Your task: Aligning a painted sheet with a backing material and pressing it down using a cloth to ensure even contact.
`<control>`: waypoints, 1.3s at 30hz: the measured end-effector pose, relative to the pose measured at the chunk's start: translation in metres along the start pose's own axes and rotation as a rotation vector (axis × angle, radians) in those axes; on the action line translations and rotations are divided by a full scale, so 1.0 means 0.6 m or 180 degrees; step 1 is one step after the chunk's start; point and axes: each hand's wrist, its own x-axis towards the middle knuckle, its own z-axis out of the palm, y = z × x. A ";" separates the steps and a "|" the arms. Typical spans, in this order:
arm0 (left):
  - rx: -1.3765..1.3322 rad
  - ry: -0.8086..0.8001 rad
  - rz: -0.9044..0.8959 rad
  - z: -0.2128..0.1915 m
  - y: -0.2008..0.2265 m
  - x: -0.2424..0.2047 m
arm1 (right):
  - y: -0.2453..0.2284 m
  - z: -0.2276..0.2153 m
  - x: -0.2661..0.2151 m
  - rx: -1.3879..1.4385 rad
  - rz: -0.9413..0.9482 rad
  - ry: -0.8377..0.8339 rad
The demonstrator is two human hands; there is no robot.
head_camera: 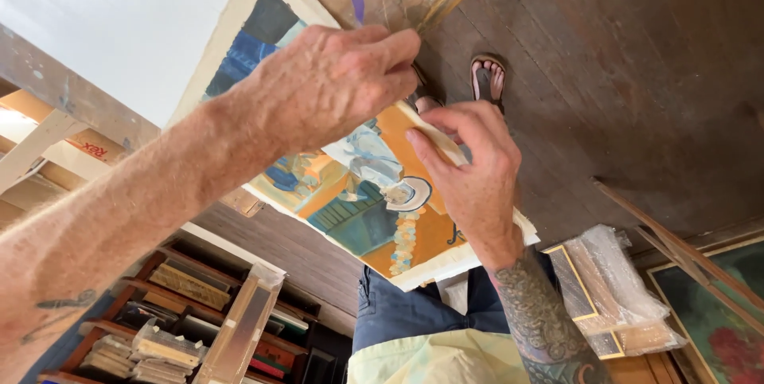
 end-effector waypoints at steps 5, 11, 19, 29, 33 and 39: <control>0.0374 0.0115 0.0103 0.018 0.001 -0.020 | 0.011 0.002 -0.006 -0.0326 -0.0515 0.0041; 0.0356 0.0472 0.0020 0.017 0.001 -0.025 | 0.020 0.000 -0.006 -0.0290 -0.0549 -0.0026; 0.0600 0.1160 -0.0120 0.061 0.046 -0.059 | 0.010 -0.014 0.020 0.0308 0.0995 -0.0628; 0.0434 0.0459 -0.0323 0.090 0.074 -0.101 | 0.034 -0.007 0.041 0.0834 0.1381 -0.0955; 0.0619 0.0339 -0.0274 0.089 0.071 -0.101 | 0.031 -0.009 0.047 0.0599 0.1406 -0.0996; 0.0224 0.0550 -0.0286 0.073 0.072 -0.096 | 0.004 -0.019 0.059 0.0392 0.1803 -0.1091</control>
